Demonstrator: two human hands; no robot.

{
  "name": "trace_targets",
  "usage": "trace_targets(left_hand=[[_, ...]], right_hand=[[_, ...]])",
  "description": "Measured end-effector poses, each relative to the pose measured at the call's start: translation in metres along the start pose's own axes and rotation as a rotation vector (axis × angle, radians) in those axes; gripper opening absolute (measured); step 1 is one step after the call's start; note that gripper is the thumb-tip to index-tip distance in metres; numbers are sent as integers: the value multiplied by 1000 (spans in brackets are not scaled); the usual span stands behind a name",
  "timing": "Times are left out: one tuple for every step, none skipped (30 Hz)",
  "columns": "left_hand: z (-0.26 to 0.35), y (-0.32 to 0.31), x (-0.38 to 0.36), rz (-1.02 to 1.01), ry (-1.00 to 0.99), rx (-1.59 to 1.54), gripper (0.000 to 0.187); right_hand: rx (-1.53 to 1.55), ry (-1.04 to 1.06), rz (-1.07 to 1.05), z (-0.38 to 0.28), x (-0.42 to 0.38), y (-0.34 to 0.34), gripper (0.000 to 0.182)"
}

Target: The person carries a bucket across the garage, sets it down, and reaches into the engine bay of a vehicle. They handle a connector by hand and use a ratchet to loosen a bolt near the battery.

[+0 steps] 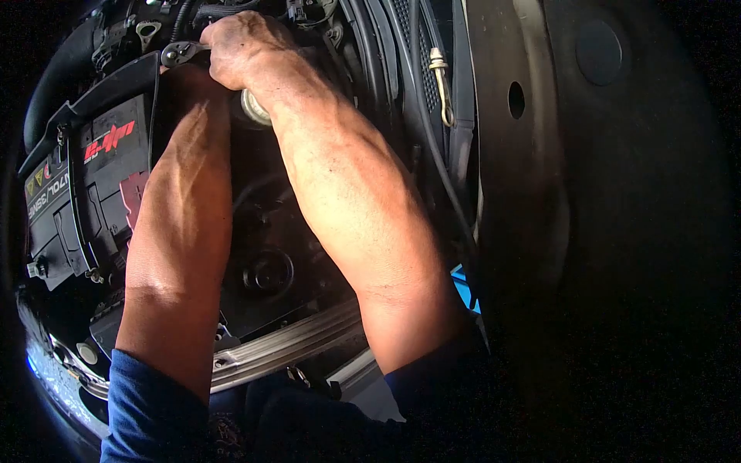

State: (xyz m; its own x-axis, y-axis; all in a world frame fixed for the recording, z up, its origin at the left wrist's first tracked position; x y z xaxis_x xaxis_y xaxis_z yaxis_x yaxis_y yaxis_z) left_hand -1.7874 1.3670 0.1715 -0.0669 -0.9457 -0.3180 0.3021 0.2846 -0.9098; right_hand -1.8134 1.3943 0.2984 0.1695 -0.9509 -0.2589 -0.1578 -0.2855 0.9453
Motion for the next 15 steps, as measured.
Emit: trace_targets(left_hand=[[0, -1, -1, -5, 1, -7, 57], [0, -1, -1, -9, 1, -17, 57], [0, -2, -2, -17, 3, -27, 57], [0, -3, -2, -22, 4, -37, 57], [1, -3, -3, -29, 4, -44, 58], [1, -4, -4, -36, 5, -53, 58], [2, -4, -4, -43, 3, -58, 58], [3, -6, -3, -48, 5, -66, 58], [4, -6, -3, -55, 6, -80, 58], [5, -7, -3, -64, 6, -89, 58], [6, -8, -4, -70, 9, -94, 58], [6, -8, -5, -75, 12, -105, 59], [7, -10, -4, -87, 17, -123, 59], [8, -9, -5, -92, 22, -134, 59], [9, -10, -5, -95, 25, -138, 59]], right_hand=[[14, 5, 16, 2, 0, 0, 20], [29, 11, 30, 3, 0, -1, 20], [42, 17, 43, 4, 0, 0, 20], [60, 23, 50, 5, 0, 0, 19], [70, 29, 55, 6, -1, 0, 19], [83, 29, 55, 7, -2, 1, 19], [106, 17, 52, 4, -5, 5, 19], [106, 22, 50, 5, -2, 2, 19], [86, 9, 79, 4, 2, -2, 19], [68, -4, 110, 4, 5, -4, 19], [80, -21, 102, 7, 6, -5, 20], [82, -17, 101, 8, 7, -7, 20], [70, -6, 109, 9, 9, -8, 20], [59, 4, 117, 11, 11, -10, 21], [48, 14, 127, 9, 12, -9, 21]])
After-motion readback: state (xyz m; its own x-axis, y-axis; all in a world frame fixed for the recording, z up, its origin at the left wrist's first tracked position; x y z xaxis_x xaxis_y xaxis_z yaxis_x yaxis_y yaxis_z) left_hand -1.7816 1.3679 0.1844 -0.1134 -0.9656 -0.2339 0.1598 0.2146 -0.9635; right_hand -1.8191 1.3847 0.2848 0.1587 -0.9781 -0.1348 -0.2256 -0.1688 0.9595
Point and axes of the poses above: each hand's wrist, its own x-axis towards the middle knuckle, its own y-axis out of the back of the hand, z = x × y, the point moved 3 cm from there along x, towards the middle knuckle, and after that the axes turned 3 degrees about -z, right-handed, at the moved point
